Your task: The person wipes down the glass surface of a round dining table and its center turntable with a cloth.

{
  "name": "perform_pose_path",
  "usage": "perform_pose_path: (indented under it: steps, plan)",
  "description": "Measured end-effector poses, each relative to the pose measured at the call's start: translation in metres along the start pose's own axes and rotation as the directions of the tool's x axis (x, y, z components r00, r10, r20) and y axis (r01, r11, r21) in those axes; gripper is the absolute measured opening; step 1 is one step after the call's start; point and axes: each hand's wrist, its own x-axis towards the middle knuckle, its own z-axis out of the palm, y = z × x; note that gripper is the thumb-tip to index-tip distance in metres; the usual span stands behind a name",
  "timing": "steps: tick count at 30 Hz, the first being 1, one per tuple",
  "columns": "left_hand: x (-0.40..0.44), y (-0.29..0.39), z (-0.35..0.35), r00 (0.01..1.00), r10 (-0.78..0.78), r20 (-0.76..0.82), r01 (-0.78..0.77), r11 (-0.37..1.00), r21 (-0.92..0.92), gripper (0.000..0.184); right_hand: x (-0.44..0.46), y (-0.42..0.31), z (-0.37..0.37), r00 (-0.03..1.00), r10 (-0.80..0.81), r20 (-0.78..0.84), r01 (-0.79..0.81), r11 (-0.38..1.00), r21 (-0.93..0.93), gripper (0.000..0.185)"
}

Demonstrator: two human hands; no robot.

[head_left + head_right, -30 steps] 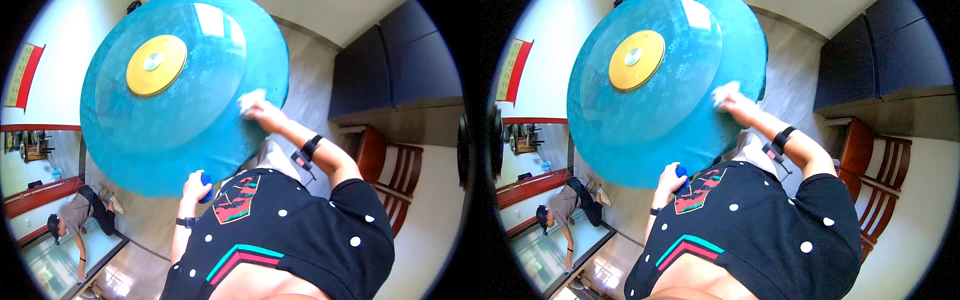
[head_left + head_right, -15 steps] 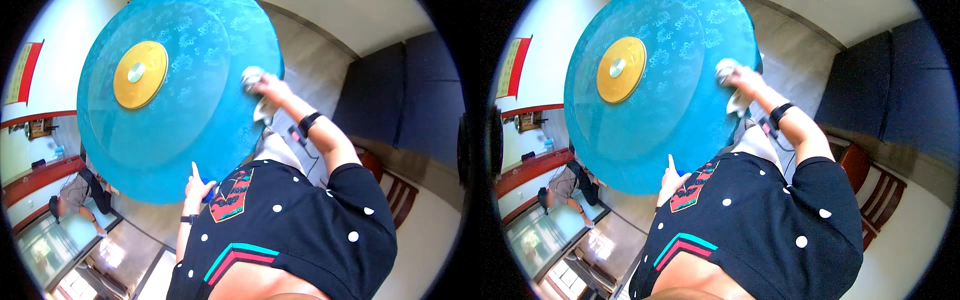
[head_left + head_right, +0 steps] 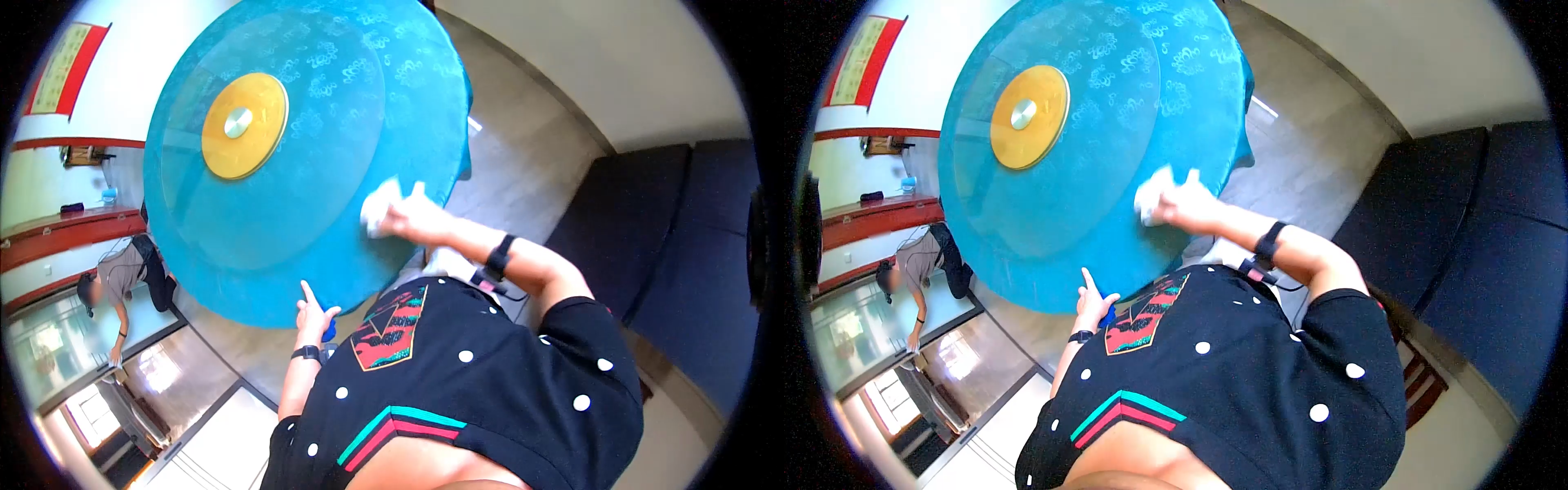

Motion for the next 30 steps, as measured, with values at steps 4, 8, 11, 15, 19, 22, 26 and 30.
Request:
perform_pose_path:
  steps: [4,8,11,15,19,22,26,30]
  plan:
    - [0.008,-0.005,0.003,0.999,-0.036,0.004,0.036,0.999,-0.017,0.131,0.022,0.0,0.067,0.926,-0.377,-0.035,0.372,0.923,-0.099,0.027]
    - [-0.004,-0.003,-0.001,0.999,-0.036,0.015,0.036,0.998,-0.05,0.131,0.036,0.051,-0.015,0.985,0.151,0.078,-0.142,0.983,-0.114,0.029]
    - [0.002,-0.008,0.002,1.0,-0.006,-0.014,0.006,0.999,-0.045,0.131,0.036,0.142,-0.062,0.884,0.428,-0.187,-0.448,0.89,-0.081,0.029]
    - [-0.003,-0.006,0.0,1.0,0.0,-0.031,-0.003,0.998,-0.068,0.131,0.002,0.213,-0.118,0.514,0.772,-0.374,-0.826,0.563,0.024,0.036]
    - [-0.002,-0.009,-0.002,1.0,-0.001,-0.012,0.0,0.997,-0.08,0.131,-0.005,0.174,-0.11,0.778,0.388,-0.494,-0.529,0.828,-0.183,0.034]
    - [-0.005,-0.007,-0.007,1.0,-0.015,0.02,0.016,0.997,-0.079,0.131,0.002,0.082,-0.078,0.958,0.147,-0.247,-0.182,0.976,-0.122,0.041]
    - [0.0,-0.006,-0.008,0.999,0.051,0.004,-0.05,0.988,-0.144,0.118,-0.001,0.035,-0.005,0.979,-0.195,0.062,0.204,0.952,-0.227,0.033]
    - [0.006,0.025,-0.004,0.975,0.197,-0.098,-0.218,0.802,-0.557,0.095,0.005,0.044,-0.01,0.995,-0.091,0.048,0.097,0.986,-0.137,0.036]
